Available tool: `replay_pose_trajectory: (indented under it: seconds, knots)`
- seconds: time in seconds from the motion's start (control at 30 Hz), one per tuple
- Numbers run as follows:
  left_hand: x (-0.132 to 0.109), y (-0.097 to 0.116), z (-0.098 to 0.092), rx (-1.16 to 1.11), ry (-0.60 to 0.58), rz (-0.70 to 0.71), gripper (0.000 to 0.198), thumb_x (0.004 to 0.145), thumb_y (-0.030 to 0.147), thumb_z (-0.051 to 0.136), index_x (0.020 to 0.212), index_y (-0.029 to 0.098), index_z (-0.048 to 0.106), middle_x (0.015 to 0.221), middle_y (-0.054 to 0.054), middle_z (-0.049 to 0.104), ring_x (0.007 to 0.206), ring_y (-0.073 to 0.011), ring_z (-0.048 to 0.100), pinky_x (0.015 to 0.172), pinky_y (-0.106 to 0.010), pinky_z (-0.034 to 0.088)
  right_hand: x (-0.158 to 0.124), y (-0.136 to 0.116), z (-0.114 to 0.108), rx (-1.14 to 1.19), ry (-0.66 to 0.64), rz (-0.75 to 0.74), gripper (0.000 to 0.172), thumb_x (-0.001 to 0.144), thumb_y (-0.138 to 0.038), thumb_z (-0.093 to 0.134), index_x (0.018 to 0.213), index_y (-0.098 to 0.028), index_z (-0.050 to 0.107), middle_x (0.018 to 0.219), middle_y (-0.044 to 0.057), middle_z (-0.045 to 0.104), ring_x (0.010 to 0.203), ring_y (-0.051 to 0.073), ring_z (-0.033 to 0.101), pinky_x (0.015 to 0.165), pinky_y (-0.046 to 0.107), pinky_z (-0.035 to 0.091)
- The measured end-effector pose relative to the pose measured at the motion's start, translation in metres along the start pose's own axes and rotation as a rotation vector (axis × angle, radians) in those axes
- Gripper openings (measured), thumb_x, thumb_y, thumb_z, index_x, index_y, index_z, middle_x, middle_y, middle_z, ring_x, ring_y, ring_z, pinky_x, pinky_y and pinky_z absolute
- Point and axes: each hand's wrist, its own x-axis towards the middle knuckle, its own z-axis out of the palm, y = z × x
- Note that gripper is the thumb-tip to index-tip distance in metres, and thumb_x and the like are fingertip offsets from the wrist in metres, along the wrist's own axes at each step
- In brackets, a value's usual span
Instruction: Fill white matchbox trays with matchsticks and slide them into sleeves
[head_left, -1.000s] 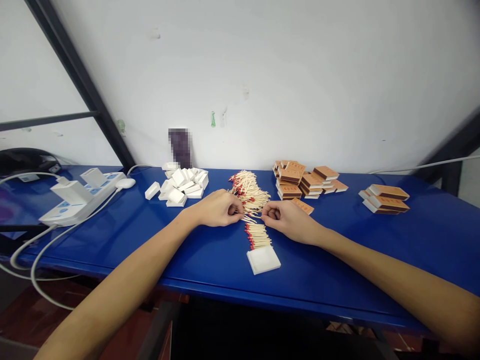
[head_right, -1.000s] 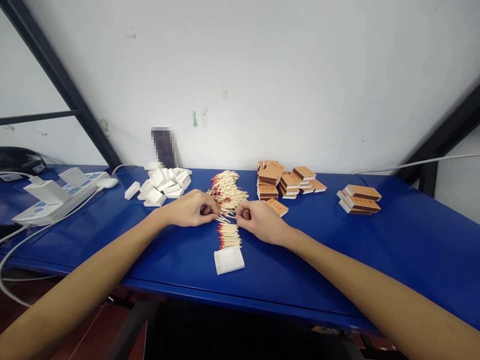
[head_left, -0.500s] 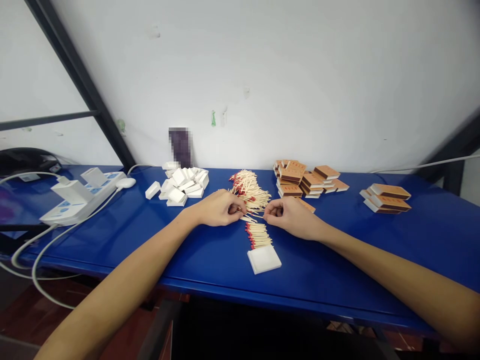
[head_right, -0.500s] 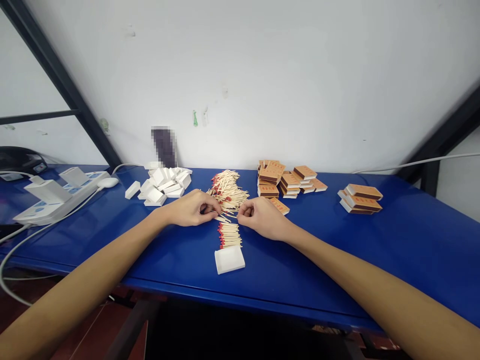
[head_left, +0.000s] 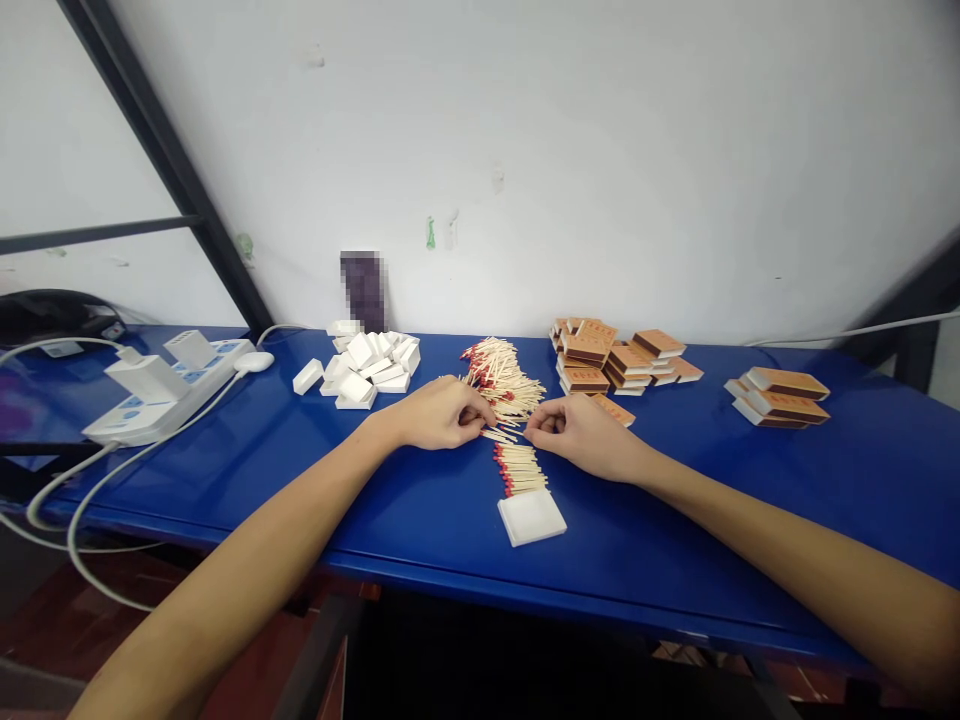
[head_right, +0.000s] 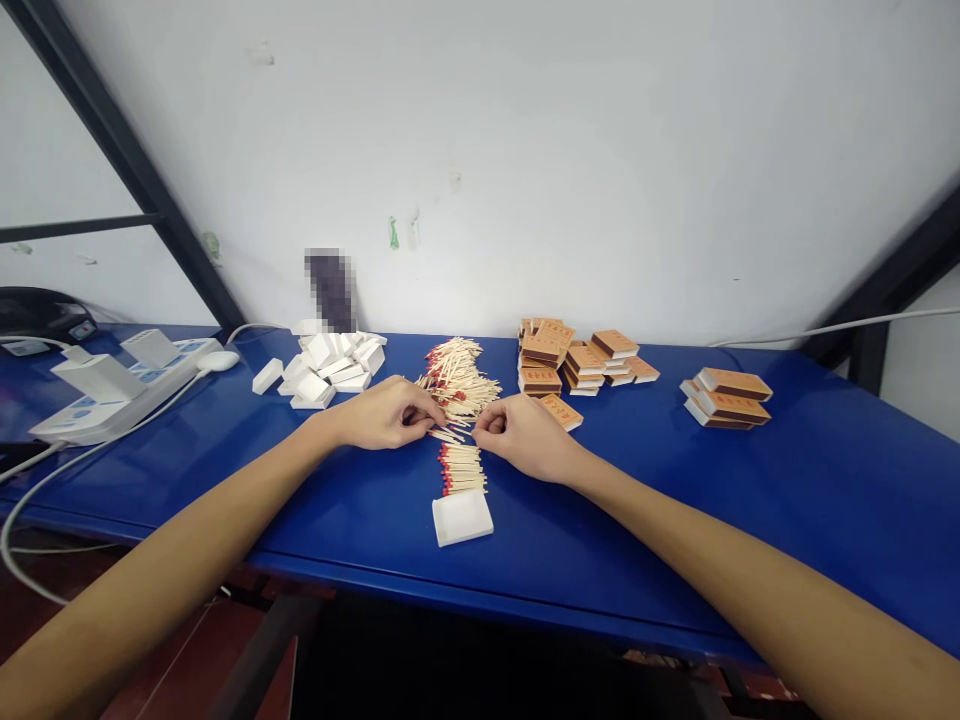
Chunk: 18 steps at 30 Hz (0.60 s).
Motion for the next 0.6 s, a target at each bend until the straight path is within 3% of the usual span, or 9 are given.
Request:
replay_pose_trajectory:
  seconds: [0.2, 0.43, 0.6]
  knots:
    - [-0.0007, 0.0022, -0.0028, -0.014, -0.026, -0.031, 0.03, 0.074, 0.009, 0.051, 0.093, 0.014, 0.074, 0.056, 0.005, 0.055, 0.049, -0.0072, 0.046, 0.057, -0.021, 0.036, -0.0011, 0.0048, 0.0002, 0.029, -0.003, -0.069, 0.025, 0.083, -0.035, 0.055, 0.081, -0.017, 0.072, 0.061, -0.001, 0.058, 0.055, 0.012, 0.045, 0.052, 0.025, 0.032]
    - [-0.0016, 0.0029, -0.0057, -0.017, -0.051, -0.059, 0.026, 0.072, 0.009, 0.051, 0.087, 0.015, 0.071, 0.054, 0.005, 0.051, 0.049, -0.0073, 0.044, 0.056, -0.021, 0.036, -0.0021, 0.0028, -0.0011, -0.067, 0.053, -0.018, 0.014, 0.074, -0.022, 0.053, 0.08, -0.018, 0.065, 0.056, -0.005, 0.045, 0.053, 0.012, 0.041, 0.052, 0.025, 0.029]
    - [-0.0021, 0.0009, -0.0067, 0.031, -0.042, -0.049, 0.027, 0.07, 0.009, 0.052, 0.087, 0.016, 0.072, 0.054, 0.005, 0.051, 0.049, -0.0078, 0.045, 0.056, -0.021, 0.036, -0.0035, 0.003, -0.0015, -0.119, 0.037, -0.048, 0.01, 0.075, -0.023, 0.054, 0.078, -0.019, 0.064, 0.054, -0.007, 0.037, 0.051, 0.011, 0.035, 0.051, 0.026, 0.026]
